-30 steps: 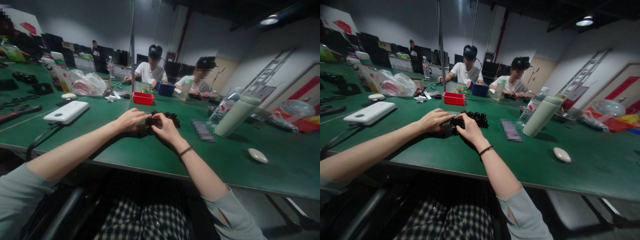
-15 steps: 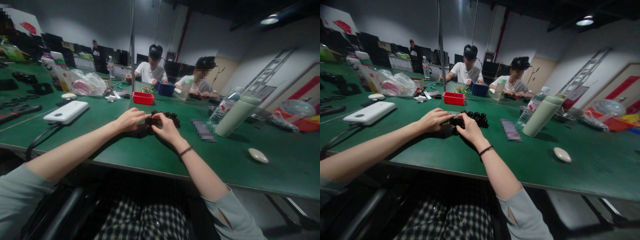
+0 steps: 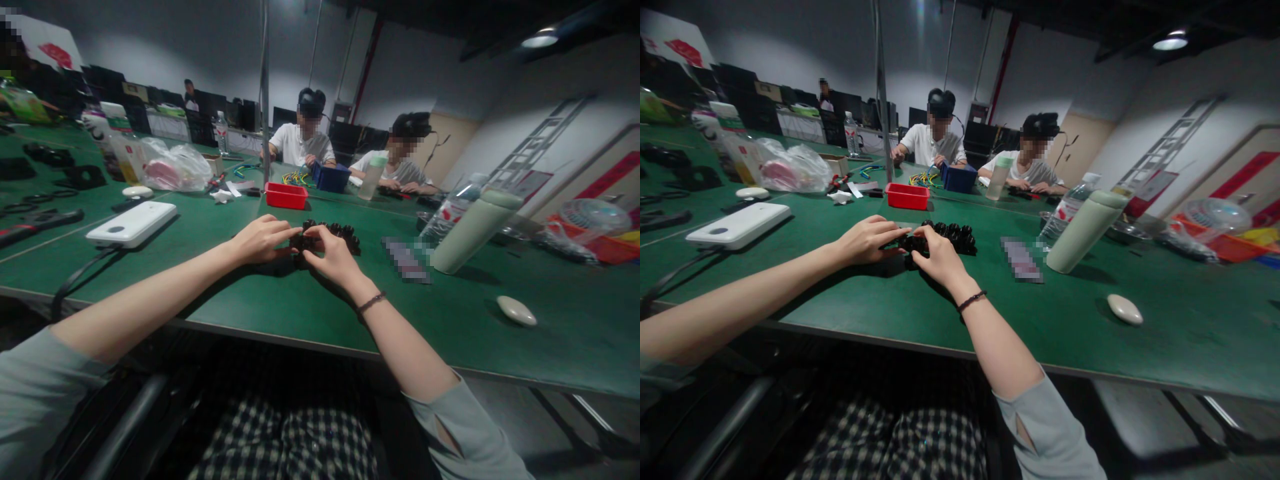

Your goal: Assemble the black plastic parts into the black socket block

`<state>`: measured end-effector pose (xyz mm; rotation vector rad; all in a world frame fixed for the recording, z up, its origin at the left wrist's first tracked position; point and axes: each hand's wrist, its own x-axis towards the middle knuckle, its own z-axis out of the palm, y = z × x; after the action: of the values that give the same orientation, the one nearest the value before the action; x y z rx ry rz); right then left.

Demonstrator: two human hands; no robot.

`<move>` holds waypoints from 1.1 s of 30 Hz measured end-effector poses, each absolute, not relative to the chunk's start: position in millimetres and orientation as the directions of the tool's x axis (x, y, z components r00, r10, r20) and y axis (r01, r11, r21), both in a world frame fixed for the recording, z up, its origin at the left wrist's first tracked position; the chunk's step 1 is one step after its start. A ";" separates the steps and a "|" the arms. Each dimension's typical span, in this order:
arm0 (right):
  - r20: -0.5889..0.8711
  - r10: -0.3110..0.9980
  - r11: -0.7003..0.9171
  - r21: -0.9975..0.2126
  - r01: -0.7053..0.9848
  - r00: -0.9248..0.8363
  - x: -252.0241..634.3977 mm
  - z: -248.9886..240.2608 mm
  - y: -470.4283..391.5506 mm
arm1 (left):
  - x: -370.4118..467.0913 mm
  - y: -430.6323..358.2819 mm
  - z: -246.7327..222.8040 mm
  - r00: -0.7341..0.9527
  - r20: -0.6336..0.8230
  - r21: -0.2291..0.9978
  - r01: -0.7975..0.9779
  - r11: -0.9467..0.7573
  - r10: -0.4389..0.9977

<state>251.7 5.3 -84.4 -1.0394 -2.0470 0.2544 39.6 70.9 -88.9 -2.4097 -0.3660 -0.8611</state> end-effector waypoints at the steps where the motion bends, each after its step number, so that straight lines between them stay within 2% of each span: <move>1: 0.573 0.748 0.641 -0.495 0.586 -0.334 251.7 -84.5 5.4 | 39.5 71.0 -89.0 0.758 0.649 -0.407 0.420 -0.811 0.066; 18: 0.574 0.745 0.647 -0.498 0.577 -0.339 250.9 -83.8 4.8 | 40.1 69.1 -88.4 0.756 0.655 -0.443 0.401 -0.802 0.016; 33: 0.577 0.744 0.647 -0.492 0.583 -0.338 250.4 -82.6 3.4 | 39.1 69.6 -89.0 0.769 0.636 -0.419 0.416 -0.807 0.066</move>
<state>250.4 3.4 -82.6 -1.0308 -2.0489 0.2502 39.1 69.6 -89.0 -2.4070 -0.3602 -0.8367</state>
